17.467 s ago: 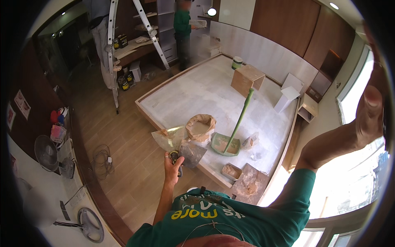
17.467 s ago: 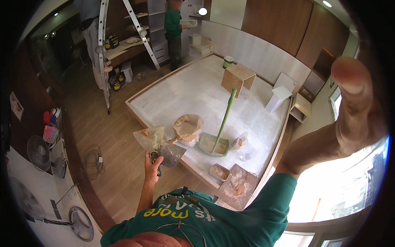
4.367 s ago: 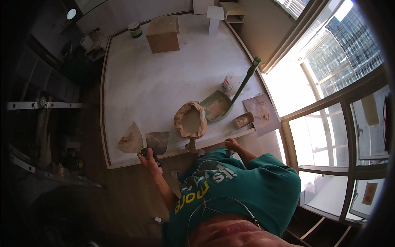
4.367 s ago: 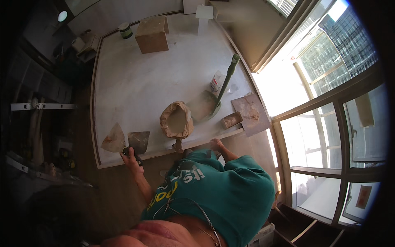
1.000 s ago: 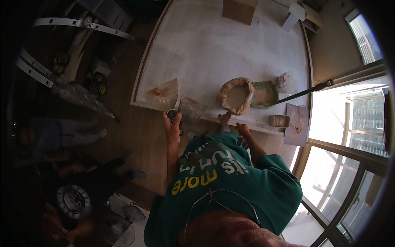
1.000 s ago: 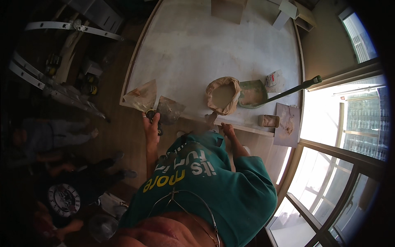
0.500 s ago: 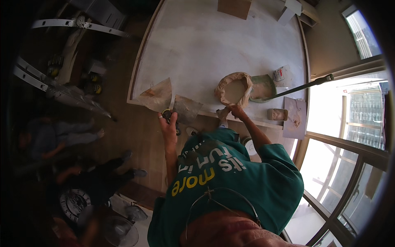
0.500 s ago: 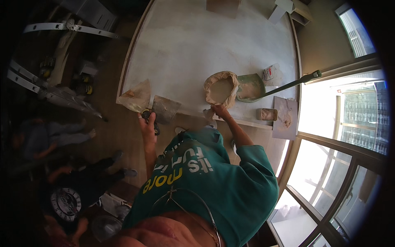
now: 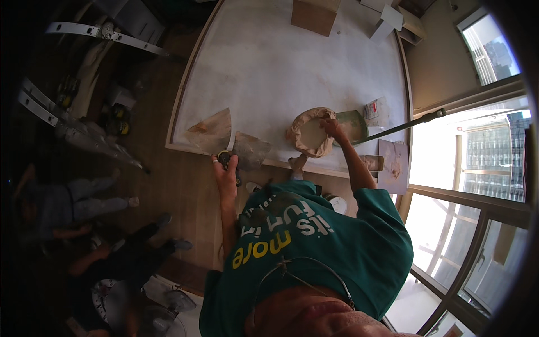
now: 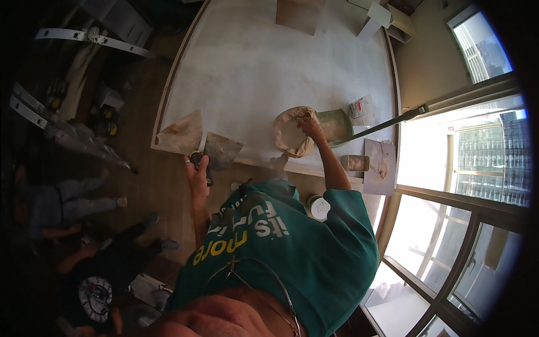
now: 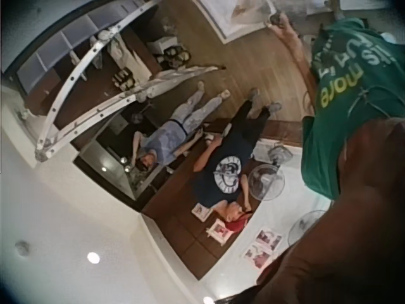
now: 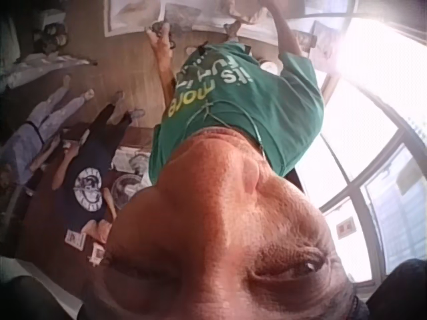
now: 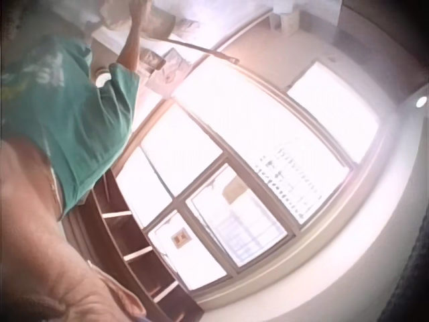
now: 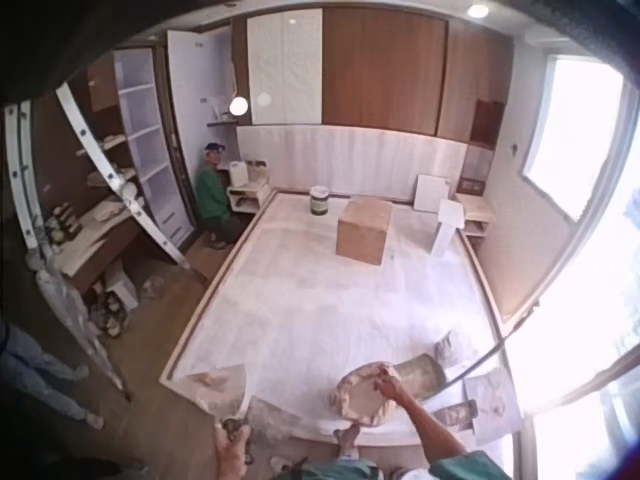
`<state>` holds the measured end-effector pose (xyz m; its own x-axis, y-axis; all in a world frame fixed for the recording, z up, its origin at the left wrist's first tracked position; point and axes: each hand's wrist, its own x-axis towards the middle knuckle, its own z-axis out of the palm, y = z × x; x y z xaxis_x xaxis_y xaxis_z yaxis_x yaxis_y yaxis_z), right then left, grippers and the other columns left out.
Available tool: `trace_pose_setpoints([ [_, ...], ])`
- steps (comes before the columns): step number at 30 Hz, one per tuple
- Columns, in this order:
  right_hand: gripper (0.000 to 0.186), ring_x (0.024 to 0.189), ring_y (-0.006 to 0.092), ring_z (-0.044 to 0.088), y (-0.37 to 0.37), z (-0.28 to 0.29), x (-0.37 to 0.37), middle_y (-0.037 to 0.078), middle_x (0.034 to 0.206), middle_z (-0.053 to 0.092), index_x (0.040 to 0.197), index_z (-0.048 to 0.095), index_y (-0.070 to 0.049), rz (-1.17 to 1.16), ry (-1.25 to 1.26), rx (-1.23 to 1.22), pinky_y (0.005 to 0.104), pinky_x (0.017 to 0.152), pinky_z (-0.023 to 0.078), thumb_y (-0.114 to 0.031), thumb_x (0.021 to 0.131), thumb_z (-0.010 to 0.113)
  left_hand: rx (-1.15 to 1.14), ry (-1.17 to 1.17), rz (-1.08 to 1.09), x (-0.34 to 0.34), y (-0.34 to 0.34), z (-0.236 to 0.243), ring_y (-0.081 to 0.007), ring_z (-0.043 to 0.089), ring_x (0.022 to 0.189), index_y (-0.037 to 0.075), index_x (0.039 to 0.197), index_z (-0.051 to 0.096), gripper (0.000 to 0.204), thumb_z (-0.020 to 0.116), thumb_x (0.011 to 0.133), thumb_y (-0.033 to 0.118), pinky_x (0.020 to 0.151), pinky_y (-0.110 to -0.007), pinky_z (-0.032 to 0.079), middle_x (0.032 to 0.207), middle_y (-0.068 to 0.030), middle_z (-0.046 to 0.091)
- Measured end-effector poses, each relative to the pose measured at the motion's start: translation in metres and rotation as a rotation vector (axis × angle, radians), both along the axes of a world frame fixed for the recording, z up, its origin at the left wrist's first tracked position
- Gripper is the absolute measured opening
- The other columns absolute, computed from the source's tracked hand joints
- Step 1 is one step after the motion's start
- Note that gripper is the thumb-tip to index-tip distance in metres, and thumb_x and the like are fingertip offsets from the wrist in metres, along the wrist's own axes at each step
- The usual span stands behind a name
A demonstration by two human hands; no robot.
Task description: The person applies grout to the gaps between floor tiles using a small trowel and a plastic bag. They then smooth the grout lines with a small tool. The person stands up and cleans the tools on a board.
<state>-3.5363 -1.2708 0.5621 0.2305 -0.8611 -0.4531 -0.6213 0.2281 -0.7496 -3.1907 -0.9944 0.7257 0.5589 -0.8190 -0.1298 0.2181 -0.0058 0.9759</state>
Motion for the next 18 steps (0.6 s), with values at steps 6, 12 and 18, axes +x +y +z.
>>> trace_pose_setpoints([
  [6, 0.04, 0.066, 0.0182, 0.063, 0.155, -0.117, -0.028, 0.006, 0.074, 0.064, 0.094, 0.072, -0.002, -0.206, -0.076, 0.369, 0.0345, 0.055, 0.053, -0.041, 0.092, 0.065, -0.042, 0.065, -0.062, 0.008, -0.016, -0.001, -0.01, 0.056, 0.097, 0.007, 0.125, 0.048, 0.037, 0.072, 0.097, 0.013, 0.087, -0.025, 0.048, 0.109, -0.0002, 0.058],
  [12, 0.039, 0.079, 0.0188, 0.066, 0.318, -0.203, -0.106, 0.008, 0.092, 0.069, 0.114, 0.069, -0.003, -0.152, -0.049, 0.347, 0.0347, 0.07, 0.055, -0.037, 0.096, 0.063, -0.063, 0.124, -0.118, 0.008, -0.039, -0.001, -0.0072, 0.053, 0.083, 0.009, 0.116, 0.048, 0.036, 0.075, 0.096, 0.021, 0.071, -0.022, 0.046, 0.1, -0.0001, 0.055],
  [18, 0.042, 0.088, 0.0214, 0.066, 0.337, -0.169, -0.099, 0.011, 0.106, 0.067, 0.124, 0.063, -0.003, -0.386, -0.127, 0.621, 0.0357, 0.076, 0.055, -0.036, 0.098, 0.061, -0.051, 0.069, -0.228, 0.026, -0.045, -0.011, -0.0065, 0.054, 0.09, 0.01, 0.121, 0.049, 0.036, 0.074, 0.096, 0.016, 0.077, -0.021, 0.046, 0.104, 0.0015, 0.055],
])
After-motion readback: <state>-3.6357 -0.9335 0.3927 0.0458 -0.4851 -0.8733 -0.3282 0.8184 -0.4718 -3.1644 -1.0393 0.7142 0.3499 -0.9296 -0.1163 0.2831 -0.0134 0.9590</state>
